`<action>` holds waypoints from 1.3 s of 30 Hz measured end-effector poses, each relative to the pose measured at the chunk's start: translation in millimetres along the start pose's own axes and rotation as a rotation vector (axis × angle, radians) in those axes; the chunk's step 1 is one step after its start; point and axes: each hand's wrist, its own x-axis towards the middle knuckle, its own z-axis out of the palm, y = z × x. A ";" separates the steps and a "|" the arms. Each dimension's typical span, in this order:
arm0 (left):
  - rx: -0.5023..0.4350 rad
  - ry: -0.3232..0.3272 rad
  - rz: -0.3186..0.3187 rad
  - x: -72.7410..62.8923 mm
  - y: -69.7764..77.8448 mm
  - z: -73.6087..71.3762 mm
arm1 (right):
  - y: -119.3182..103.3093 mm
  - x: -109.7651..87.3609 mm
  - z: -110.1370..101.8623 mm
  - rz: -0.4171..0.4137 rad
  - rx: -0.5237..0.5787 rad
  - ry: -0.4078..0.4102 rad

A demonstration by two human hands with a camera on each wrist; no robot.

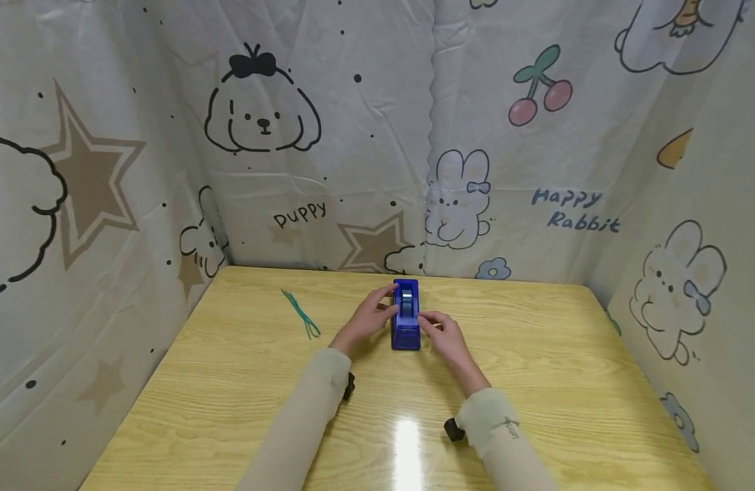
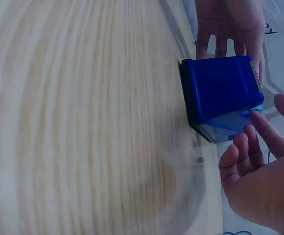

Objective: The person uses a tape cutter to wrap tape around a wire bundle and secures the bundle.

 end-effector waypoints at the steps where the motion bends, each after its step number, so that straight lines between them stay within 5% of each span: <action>1: 0.002 0.001 0.000 0.4 0.0 0.8 | -0.5 0.2 1.0 0.013 -0.002 0.001; 13: 0.023 0.056 -0.050 1.8 1.9 8.2 | -7.0 5.2 11.4 0.100 0.026 -0.033; 39: 0.125 0.054 -0.119 -4.5 5.7 12.0 | -7.8 1.8 26.2 0.111 0.124 0.041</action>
